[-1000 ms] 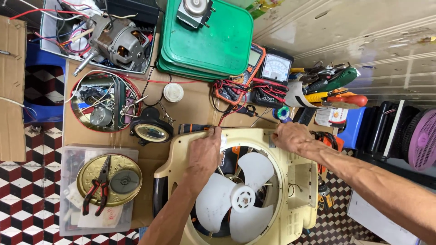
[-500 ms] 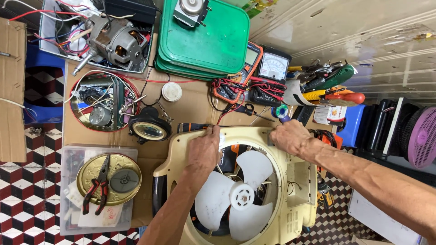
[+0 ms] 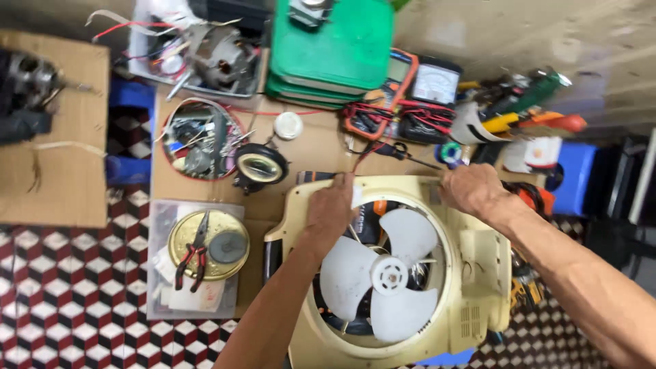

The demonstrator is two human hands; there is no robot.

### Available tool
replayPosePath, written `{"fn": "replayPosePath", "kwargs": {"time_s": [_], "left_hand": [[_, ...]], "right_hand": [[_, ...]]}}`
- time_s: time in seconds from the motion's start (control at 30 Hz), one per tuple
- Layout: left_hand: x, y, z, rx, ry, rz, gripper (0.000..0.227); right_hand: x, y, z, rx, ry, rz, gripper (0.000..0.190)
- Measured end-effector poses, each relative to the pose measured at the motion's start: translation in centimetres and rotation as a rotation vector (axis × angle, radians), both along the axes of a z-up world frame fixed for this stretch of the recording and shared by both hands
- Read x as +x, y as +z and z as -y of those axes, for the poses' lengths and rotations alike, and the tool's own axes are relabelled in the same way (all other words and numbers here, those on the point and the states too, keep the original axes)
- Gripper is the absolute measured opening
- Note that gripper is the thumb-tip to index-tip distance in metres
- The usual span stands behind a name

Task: The person is repairing and reassembling a square ventilation fan on a workbench.

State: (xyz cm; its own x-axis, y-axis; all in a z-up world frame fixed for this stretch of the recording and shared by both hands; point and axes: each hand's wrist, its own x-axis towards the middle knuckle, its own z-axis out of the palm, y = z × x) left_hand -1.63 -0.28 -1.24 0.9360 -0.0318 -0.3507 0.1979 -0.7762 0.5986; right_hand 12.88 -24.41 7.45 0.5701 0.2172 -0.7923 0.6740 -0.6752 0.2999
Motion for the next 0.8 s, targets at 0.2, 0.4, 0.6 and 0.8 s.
{"fn": "replayPosePath", "kwargs": {"time_s": [0.2, 0.4, 0.6, 0.8], "left_hand": [[-0.3, 1.2, -1.1, -0.009, -0.049, 0.054, 0.079], [-4.0, 1.9, -2.1, -0.055, 0.11, 0.332, 0.067], [-11.5, 9.3, -0.5, -0.151, 0.377, 0.425, 0.024], [-18.6, 13.3, 7.5, -0.155, 0.457, -0.137, 0.033]], "right_hand": [[-6.3, 10.6, 3.1, 0.233, -0.413, 0.345, 0.048], [-16.9, 8.1, 13.1, 0.245, -1.011, 0.263, 0.047], [-22.7, 4.7, 14.9, 0.917, -1.287, 0.671, 0.032], [-22.5, 5.6, 16.7, 1.129, -1.33, 0.612, 0.028]]}}
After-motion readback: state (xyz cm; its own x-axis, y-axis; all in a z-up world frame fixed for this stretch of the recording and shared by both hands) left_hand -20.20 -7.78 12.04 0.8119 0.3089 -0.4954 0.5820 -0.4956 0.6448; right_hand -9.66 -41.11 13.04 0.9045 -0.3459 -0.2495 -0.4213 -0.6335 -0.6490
